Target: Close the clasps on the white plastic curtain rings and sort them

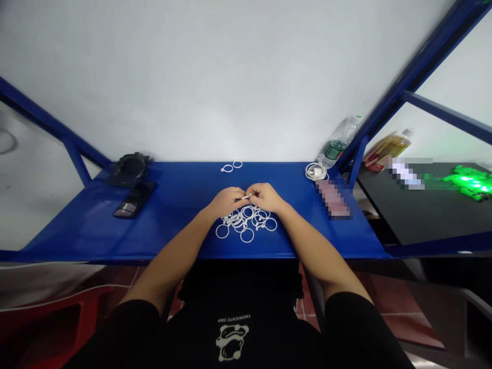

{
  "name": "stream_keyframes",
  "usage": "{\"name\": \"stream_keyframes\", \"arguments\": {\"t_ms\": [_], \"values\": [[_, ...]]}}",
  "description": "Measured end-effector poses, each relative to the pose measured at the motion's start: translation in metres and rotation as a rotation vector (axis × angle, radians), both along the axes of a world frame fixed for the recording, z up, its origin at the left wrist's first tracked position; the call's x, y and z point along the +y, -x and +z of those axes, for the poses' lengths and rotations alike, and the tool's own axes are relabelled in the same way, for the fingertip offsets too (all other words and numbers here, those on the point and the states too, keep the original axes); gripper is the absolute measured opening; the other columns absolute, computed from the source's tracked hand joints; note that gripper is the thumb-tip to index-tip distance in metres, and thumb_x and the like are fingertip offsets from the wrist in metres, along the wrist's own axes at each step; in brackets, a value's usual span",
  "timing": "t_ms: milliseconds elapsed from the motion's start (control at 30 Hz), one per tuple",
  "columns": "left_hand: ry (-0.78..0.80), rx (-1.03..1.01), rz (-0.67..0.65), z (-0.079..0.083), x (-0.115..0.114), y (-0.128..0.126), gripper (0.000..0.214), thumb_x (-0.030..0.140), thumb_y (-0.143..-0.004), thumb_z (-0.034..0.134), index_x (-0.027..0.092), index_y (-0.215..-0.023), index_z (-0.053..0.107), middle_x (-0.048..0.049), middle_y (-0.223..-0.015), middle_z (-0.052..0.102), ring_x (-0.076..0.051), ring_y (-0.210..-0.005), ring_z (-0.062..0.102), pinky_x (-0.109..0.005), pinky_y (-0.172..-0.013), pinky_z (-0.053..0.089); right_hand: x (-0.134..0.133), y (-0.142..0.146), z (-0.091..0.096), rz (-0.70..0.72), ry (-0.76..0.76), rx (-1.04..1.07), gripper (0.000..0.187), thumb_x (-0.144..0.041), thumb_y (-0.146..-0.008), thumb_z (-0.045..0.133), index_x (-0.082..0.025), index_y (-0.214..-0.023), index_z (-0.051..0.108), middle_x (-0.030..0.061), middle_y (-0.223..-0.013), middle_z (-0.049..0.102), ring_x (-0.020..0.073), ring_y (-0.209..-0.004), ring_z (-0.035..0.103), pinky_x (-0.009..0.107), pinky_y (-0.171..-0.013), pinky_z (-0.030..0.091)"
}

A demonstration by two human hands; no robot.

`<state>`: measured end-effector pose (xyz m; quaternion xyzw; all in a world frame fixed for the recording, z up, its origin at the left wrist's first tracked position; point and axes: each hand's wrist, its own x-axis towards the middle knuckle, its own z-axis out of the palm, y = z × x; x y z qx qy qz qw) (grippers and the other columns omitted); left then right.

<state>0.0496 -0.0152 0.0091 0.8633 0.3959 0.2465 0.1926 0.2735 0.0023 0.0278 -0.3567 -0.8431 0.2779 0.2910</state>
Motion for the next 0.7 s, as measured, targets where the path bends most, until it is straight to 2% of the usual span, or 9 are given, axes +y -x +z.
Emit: {"name": "stream_keyframes", "arguments": {"t_ms": [100,200,267,367,433,500,600,700], "values": [[0.024,-0.043,0.048,0.000,-0.001,0.001,0.025,0.044,-0.104,0.066,0.026,-0.095,0.082,-0.0046,-0.110,0.077,-0.021,-0.105,0.071,-0.036,-0.099,0.055,0.000,0.001,-0.001,-0.041,-0.023,0.006,0.021,-0.016,-0.086,0.056,-0.020,-0.088,0.076,0.0045,-0.088,0.078,0.0190,-0.080,0.071,0.029,-0.078,0.054],[-0.019,-0.102,0.147,-0.001,0.004,0.006,0.026,0.043,-0.104,0.067,0.023,-0.093,0.081,-0.0059,-0.117,0.073,-0.022,-0.108,0.069,-0.037,-0.102,0.054,0.000,0.001,-0.002,-0.101,-0.094,0.050,0.031,-0.019,-0.095,0.055,-0.022,-0.115,0.078,0.0078,-0.114,0.080,0.0203,-0.092,0.073,0.033,-0.087,0.057],[-0.060,-0.115,0.270,-0.003,0.011,0.013,0.033,0.043,-0.104,0.066,0.020,-0.083,0.078,-0.0068,-0.111,0.071,-0.021,-0.103,0.068,-0.037,-0.100,0.054,0.002,-0.001,-0.004,-0.147,-0.140,0.046,0.039,-0.022,-0.099,0.056,-0.023,-0.134,0.072,0.0098,-0.130,0.075,0.0202,-0.094,0.072,0.036,-0.090,0.059],[-0.023,-0.073,0.468,-0.005,0.025,0.026,0.042,0.042,-0.106,0.062,0.019,-0.073,0.073,-0.0060,-0.093,0.067,-0.020,-0.088,0.067,-0.036,-0.091,0.056,0.007,-0.005,-0.008,-0.152,-0.168,-0.008,0.039,-0.023,-0.099,0.060,-0.022,-0.136,0.072,0.0115,-0.129,0.075,0.0217,-0.092,0.072,0.040,-0.091,0.060],[0.008,-0.045,0.565,-0.008,0.032,0.033,0.034,0.041,-0.106,0.062,0.020,-0.085,0.078,-0.0064,-0.095,0.069,-0.022,-0.093,0.068,-0.036,-0.093,0.056,0.010,-0.007,-0.012,-0.108,-0.175,-0.049,0.034,-0.022,-0.099,0.060,-0.020,-0.129,0.075,0.0114,-0.121,0.077,0.0238,-0.096,0.073,0.041,-0.093,0.060],[0.028,-0.025,0.632,-0.010,0.037,0.037,0.024,0.040,-0.103,0.065,0.021,-0.105,0.081,-0.0081,-0.108,0.073,-0.025,-0.106,0.070,-0.037,-0.099,0.055,0.013,-0.007,-0.015,-0.042,-0.189,-0.089,0.031,-0.020,-0.099,0.060,-0.021,-0.125,0.077,0.0112,-0.120,0.078,0.0254,-0.104,0.073,0.043,-0.096,0.059],[0.034,-0.013,0.631,-0.015,0.040,0.035,0.041,0.042,-0.100,0.070,0.021,-0.136,0.073,-0.0117,-0.139,0.072,-0.030,-0.129,0.066,-0.042,-0.114,0.051,0.014,-0.005,-0.019,0.047,-0.220,-0.144,0.029,-0.019,-0.102,0.059,-0.021,-0.124,0.078,0.0113,-0.121,0.078,0.0263,-0.112,0.073,0.045,-0.101,0.058],[0.035,-0.009,0.542,-0.020,0.038,0.031,0.062,0.045,-0.100,0.070,0.018,-0.155,0.059,-0.0134,-0.161,0.058,-0.032,-0.150,0.054,-0.045,-0.127,0.042,0.015,-0.004,-0.021,0.109,-0.248,-0.191,0.029,-0.021,-0.104,0.058,-0.020,-0.124,0.078,0.0126,-0.121,0.078,0.0280,-0.115,0.072,0.049,-0.105,0.056]]}}
